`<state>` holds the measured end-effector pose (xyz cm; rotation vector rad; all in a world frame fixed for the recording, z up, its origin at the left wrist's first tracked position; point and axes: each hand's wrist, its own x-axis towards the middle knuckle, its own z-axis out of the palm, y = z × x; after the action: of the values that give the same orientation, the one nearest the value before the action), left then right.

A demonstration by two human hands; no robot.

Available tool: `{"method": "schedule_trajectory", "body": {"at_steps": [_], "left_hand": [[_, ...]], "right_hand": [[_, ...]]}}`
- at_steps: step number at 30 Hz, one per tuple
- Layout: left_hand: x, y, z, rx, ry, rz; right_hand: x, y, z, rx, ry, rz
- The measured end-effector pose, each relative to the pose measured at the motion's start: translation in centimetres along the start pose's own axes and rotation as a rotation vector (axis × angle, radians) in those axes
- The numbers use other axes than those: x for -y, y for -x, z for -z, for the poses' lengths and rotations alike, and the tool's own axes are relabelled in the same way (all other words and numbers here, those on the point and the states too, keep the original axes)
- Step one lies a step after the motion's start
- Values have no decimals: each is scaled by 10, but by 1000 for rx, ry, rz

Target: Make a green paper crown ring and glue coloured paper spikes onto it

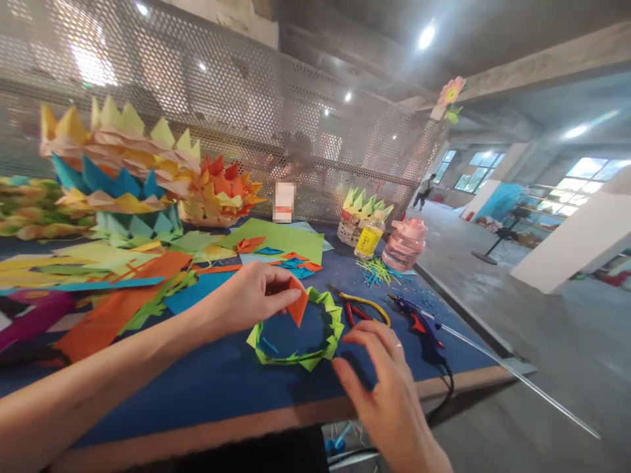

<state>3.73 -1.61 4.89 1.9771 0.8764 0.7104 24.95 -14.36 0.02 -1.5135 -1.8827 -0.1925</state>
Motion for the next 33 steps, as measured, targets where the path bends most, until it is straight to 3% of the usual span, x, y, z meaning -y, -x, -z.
{"method": "schedule_trajectory", "body": {"at_steps": [3, 6, 11, 18, 25, 33], "left_hand": [[0, 10, -1, 1, -56, -47], [-1, 18, -2, 0, -52, -67], [-2, 27, -4, 0, -72, -24], [10, 31, -8, 106, -48, 33], [10, 34, -11, 86, -178, -69], [11, 35, -22, 38, -232, -108]], "right_hand": [[24, -2, -19, 57, -78, 108], [33, -7, -30, 86, -148, 129], [29, -8, -39, 64, -206, 149], [21, -4, -46, -13, -194, 281], [17, -4, -51, -55, -166, 317], [21, -3, -59, -200, -206, 246]]}}
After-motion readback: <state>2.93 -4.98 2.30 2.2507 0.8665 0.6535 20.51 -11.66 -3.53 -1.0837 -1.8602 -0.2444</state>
